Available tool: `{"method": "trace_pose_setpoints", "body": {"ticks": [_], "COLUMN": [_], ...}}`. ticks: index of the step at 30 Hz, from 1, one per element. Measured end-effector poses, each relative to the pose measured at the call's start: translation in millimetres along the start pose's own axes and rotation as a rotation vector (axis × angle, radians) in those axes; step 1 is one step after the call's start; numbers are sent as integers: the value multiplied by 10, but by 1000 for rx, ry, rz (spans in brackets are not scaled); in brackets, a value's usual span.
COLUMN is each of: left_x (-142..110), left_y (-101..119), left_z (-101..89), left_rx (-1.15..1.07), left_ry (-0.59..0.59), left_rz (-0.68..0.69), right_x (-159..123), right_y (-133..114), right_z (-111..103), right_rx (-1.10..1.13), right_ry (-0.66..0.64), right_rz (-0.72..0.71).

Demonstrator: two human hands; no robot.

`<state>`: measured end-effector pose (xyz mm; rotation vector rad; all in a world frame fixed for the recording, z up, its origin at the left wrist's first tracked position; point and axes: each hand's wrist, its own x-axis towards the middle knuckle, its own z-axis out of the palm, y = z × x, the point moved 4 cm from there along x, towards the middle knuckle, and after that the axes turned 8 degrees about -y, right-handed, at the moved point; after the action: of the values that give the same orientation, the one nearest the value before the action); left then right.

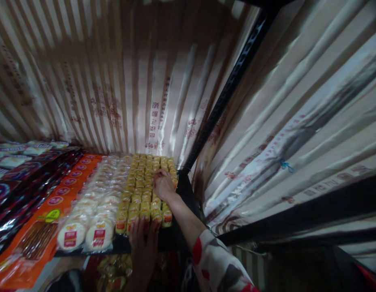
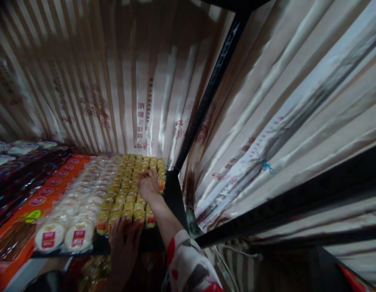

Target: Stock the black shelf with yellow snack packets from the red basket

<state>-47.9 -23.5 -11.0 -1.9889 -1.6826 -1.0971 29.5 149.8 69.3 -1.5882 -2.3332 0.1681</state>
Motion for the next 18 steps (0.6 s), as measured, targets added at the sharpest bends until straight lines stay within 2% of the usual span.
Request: {"method": "trace_pose_setpoints", "body": {"ticks": [2,4,7,9,12,14,18], "left_x": [-4,-15,-45,-72,-100,-103,-95], "left_y": [-1,-1,-9,-15,-20,-23,-22], "left_z": [1,0,10,26,42,40,37], "left_rx": [-4,-21,-61,-80,-91,-84,-57], "left_ry": [8,19,9,-19,-41,-32,-19], "left_rz": [5,8,-8,-10,4,10,31], "right_x": [-56,-209,-631,-984,-1415,-1589,-1637], "right_y": [-13,-3,104,192,277,307,321], "right_z": [-62,-171,-265,-196,83,270,498], "right_rx": [48,147,379,524,626,659,700], "right_ry": [55,180,424,540,485,450,377], "right_rz": [-18,0,171,299,396,388,350]}}
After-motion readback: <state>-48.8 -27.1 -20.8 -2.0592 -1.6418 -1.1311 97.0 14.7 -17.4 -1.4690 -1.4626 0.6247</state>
